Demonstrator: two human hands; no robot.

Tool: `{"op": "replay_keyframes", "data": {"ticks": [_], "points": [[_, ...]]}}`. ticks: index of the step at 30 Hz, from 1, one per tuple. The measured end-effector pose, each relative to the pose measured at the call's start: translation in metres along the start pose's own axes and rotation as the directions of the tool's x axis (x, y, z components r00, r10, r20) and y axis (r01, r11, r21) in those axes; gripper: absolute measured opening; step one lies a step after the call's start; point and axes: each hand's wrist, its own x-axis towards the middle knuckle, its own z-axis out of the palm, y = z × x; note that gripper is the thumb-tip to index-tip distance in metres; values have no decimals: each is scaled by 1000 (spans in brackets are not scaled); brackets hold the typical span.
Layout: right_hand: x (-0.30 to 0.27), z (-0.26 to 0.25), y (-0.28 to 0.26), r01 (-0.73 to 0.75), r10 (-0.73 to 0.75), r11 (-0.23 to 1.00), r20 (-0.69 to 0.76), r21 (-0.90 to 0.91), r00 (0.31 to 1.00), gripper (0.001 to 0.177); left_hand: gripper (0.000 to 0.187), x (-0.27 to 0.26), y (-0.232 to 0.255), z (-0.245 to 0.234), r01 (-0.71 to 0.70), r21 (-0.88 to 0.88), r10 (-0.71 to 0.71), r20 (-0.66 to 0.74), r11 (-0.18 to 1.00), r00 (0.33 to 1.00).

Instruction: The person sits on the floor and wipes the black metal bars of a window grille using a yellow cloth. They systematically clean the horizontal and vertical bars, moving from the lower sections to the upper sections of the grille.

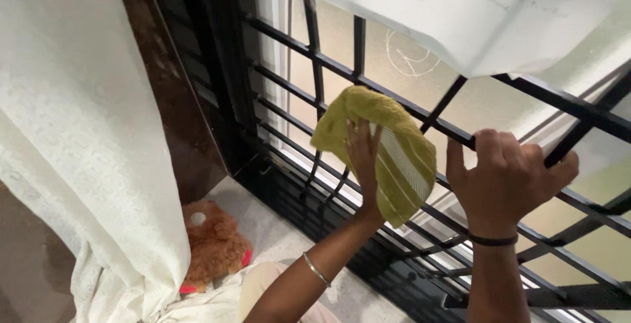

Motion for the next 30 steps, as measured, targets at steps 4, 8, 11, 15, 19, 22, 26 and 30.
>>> {"op": "replay_keyframes", "data": {"ticks": [4,8,11,15,19,22,26,30], "points": [[4,-2,0,10,-10,1000,15,-16,1000,41,98,53,-34,-21,-15,262,37,-79,965,996],[0,13,0,-18,18,1000,-6,1,1000,37,102,90,-77,-33,-40,413,120,-169,910,978],[-5,20,-1,-36,36,999,-63,3,997,32,99,67,-54,-20,-83,199,122,-193,976,974],[-8,21,2,-16,17,1000,-55,5,998,32,92,31,-39,-29,-103,81,115,-158,991,981],[-5,14,3,10,-10,1000,-13,1,1000,31,82,5,-64,-34,-43,112,57,-119,993,991],[-3,4,1,46,-47,998,-22,-53,999,36,75,14,-116,-20,51,139,-35,-119,989,992],[2,8,3,27,-29,999,-35,-45,999,42,66,90,-201,13,398,11,-395,-106,917,913],[-5,22,0,-19,18,1000,-57,-4,998,36,57,66,-232,38,783,-251,-805,24,569,592]]}}
